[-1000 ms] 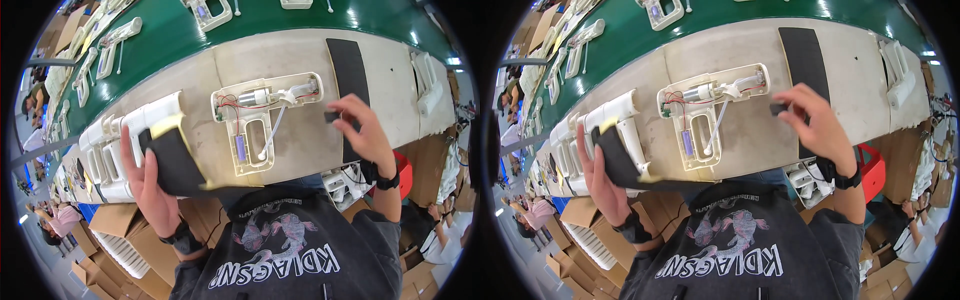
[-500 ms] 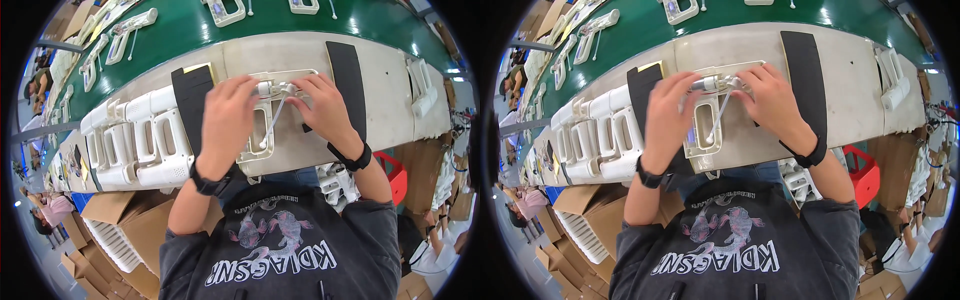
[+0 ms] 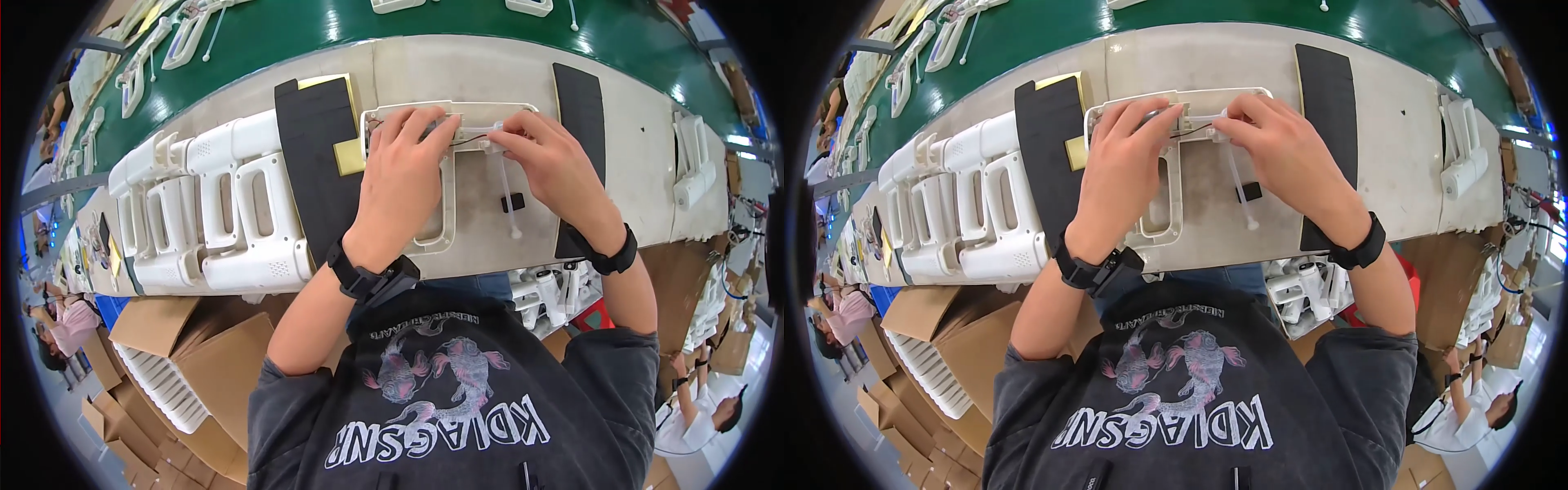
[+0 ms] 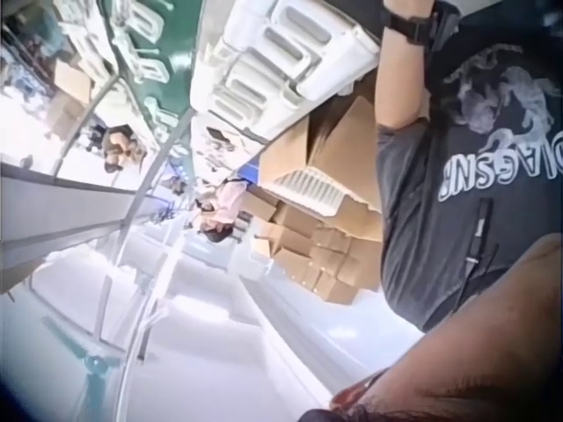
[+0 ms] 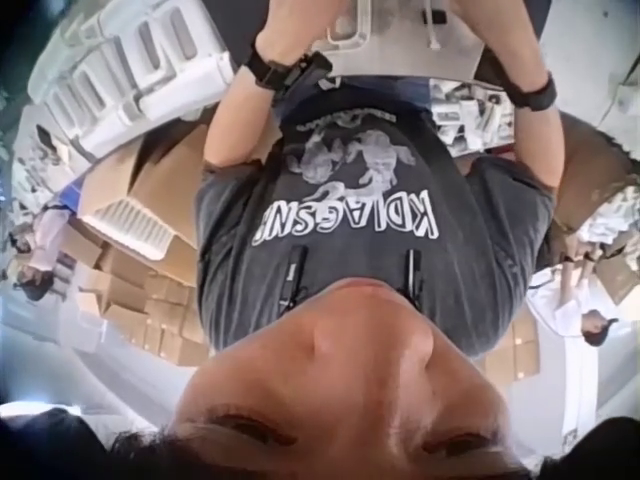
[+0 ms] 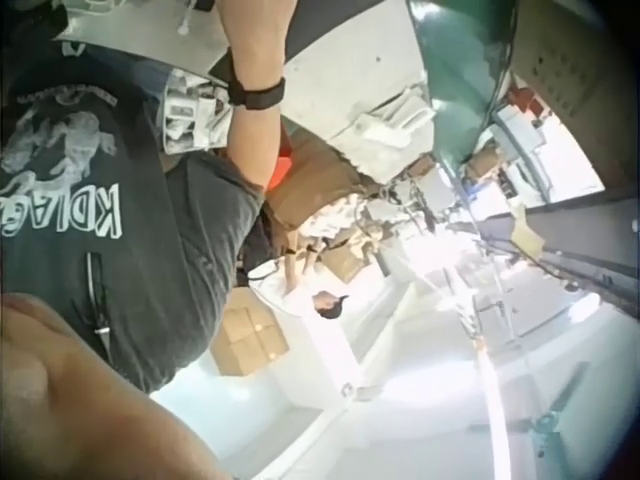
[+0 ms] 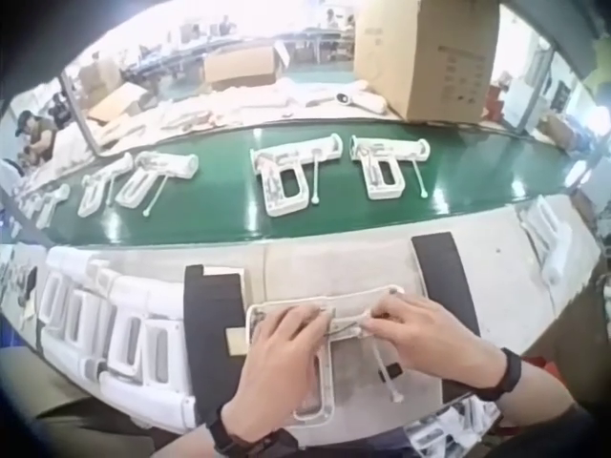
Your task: The person peels a black adhesive strip from a yellow backing sheet and presses it onto the motor inside a white plastic housing. They then fit a matching housing cover over it, press the two halves together, and place the assembled unit into a bin.
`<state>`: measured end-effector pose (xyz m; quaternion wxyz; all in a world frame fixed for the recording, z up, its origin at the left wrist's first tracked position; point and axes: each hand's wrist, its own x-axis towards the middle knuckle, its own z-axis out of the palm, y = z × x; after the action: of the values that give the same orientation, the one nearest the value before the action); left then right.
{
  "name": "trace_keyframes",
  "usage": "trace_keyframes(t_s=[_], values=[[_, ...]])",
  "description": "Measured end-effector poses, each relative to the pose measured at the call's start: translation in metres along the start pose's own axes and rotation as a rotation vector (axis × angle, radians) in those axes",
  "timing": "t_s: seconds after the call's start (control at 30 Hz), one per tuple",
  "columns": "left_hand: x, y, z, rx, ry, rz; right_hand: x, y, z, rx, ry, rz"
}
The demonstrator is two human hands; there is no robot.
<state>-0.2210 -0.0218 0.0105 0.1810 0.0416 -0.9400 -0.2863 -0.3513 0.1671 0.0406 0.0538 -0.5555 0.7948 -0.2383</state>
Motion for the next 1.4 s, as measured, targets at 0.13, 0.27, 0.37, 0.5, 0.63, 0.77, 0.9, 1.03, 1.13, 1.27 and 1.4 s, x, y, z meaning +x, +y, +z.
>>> trace_keyframes(t_s=[0.13,0.27,0.37,0.5,0.63,0.77,0.9,1.03,1.13,1.27,1.4], values=[[-0.002,-0.004,0.004,-0.004,0.011,-0.003,0.0,-0.002,0.002,-0.059,0.0,-0.01],[-0.002,-0.004,0.007,0.033,0.038,-0.002,0.001,-0.005,0.001,-0.135,-0.012,-0.041],[-0.003,-0.003,0.009,0.04,0.047,0.007,0.0,-0.005,0.002,-0.131,-0.015,-0.043],[-0.004,-0.003,0.01,0.031,0.059,-0.006,0.0,-0.009,0.005,-0.152,-0.009,-0.028],[-0.005,-0.001,0.009,0.038,0.059,-0.014,0.0,-0.012,0.007,-0.186,0.001,-0.022],[-0.005,0.001,0.008,0.064,0.055,0.005,0.0,0.005,0.006,-0.086,-0.036,-0.03],[-0.004,-0.003,0.009,0.053,0.066,0.018,0.002,0.006,0.005,-0.108,-0.028,-0.112],[0.006,-0.008,0.004,0.023,0.089,0.032,0.005,0.008,0.0,-0.108,-0.044,-0.153],[0.015,-0.012,-0.003,-0.009,0.0,0.023,0.002,0.013,0.005,-0.099,-0.029,-0.147],[0.02,-0.011,-0.006,0.004,-0.039,0.045,0.001,0.013,0.006,-0.075,-0.005,-0.144],[0.02,-0.007,-0.005,0.009,-0.028,0.052,-0.002,0.015,0.008,-0.063,0.02,-0.158]])
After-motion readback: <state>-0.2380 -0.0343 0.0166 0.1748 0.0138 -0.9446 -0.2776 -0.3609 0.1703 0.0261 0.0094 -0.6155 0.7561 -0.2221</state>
